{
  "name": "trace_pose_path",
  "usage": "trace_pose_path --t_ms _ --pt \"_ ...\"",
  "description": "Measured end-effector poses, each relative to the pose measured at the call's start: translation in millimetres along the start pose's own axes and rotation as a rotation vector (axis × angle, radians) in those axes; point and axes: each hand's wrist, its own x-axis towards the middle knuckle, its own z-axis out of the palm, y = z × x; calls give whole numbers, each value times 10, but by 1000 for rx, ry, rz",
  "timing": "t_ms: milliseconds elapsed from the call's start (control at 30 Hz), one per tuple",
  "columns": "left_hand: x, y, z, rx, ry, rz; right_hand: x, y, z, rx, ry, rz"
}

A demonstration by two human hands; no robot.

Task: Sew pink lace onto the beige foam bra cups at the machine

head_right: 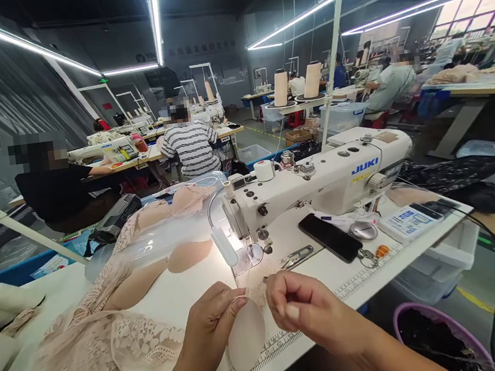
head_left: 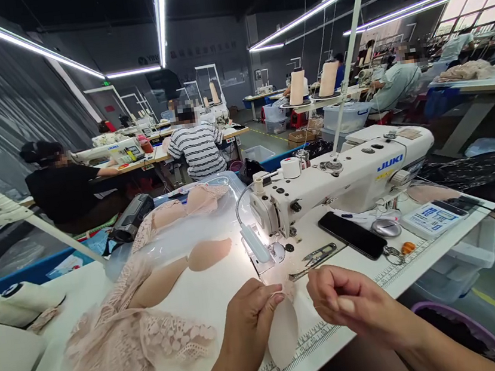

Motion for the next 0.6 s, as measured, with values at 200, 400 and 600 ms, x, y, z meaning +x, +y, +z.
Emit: trace_pose_path --t_ms 200,400,600 --pt "-9 51 -89 122 -14 299 -60 -79 -8 -443 -182 84" --pt "37 86 -320 137 84 288 -205 -364 -441 -1205 -302 243" --pt "31 240 -191 177 45 543 97 -320 39 -1128 -163 -169"
